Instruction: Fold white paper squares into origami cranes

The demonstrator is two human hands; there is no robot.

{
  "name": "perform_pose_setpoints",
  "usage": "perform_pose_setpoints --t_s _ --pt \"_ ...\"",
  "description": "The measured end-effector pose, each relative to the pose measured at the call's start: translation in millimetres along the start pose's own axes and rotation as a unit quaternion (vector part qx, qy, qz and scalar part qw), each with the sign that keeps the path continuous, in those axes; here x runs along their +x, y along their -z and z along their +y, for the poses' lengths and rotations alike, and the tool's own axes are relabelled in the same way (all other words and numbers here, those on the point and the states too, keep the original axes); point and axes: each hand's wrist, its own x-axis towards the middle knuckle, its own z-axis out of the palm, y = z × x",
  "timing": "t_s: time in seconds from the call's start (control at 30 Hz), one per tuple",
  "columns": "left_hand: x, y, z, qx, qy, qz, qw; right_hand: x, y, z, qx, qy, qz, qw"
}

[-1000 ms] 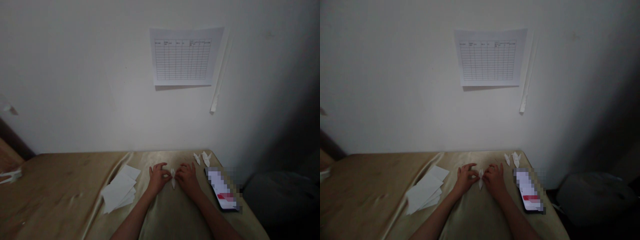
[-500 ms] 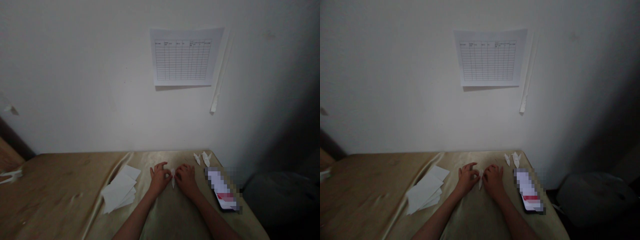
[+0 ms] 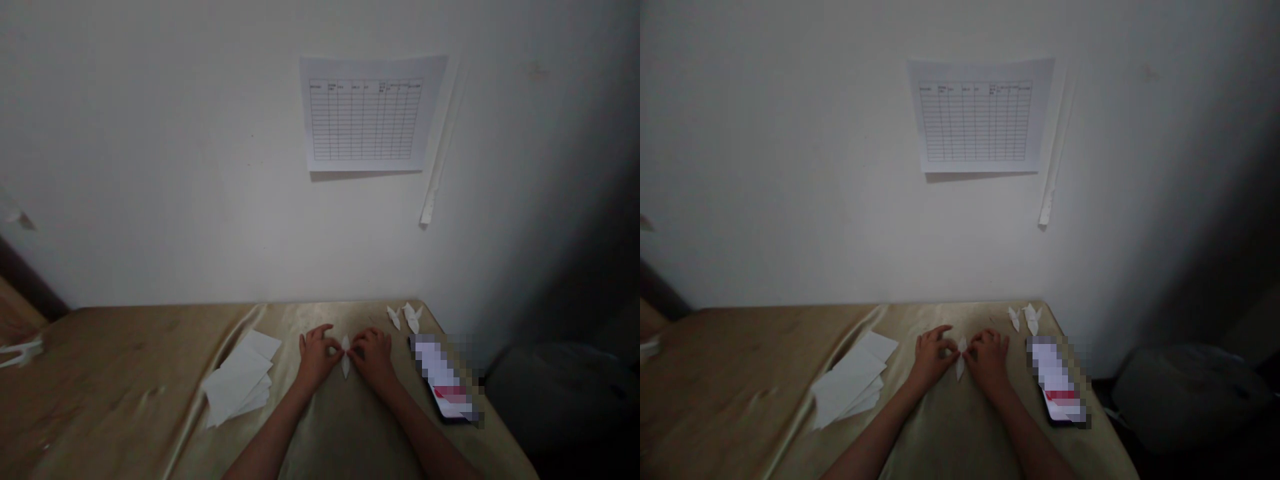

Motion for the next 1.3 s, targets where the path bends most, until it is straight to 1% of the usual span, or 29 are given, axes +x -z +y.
perform_pose_setpoints --t_s 0.17,0.33,0.5,0.83,0.9,1.03,1.3 --pt "0.7 1.1 2.4 0.002 0.008 0.005 1.000 0.0 -3.0 1.0 0.003 -0.007 0.013 1.000" --pt "1.2 2.6 6.1 0.009 0.017 0.006 1.000 -0.4 -4.0 -1.6 -0.020 -0.009 0.005 1.000" --pt "2.3 2.2 5.1 0.009 0.020 0.003 1.000 -1.1 -3.1 -5.3 -0.023 -0.016 0.009 1.000" --pt "1.7 1.9 3.9 0.023 0.020 0.002 1.000 -3.0 -1.2 -9.2 -0.053 -0.062 -0.001 0.997" --pt "1.0 1.7 3.7 0.025 0.016 0.006 1.000 -3.1 -1.8 -8.7 -0.051 -0.058 0.002 0.997" --pt "0.1 0.0 3.1 0.027 0.005 -0.006 1.000 -4.2 -2.0 -8.3 -0.034 -0.048 0.015 0.998" --pt "1.6 -3.3 -0.1 0.026 0.004 0.005 1.000 -4.0 2.9 -7.7 0.001 -0.064 0.034 0.997"
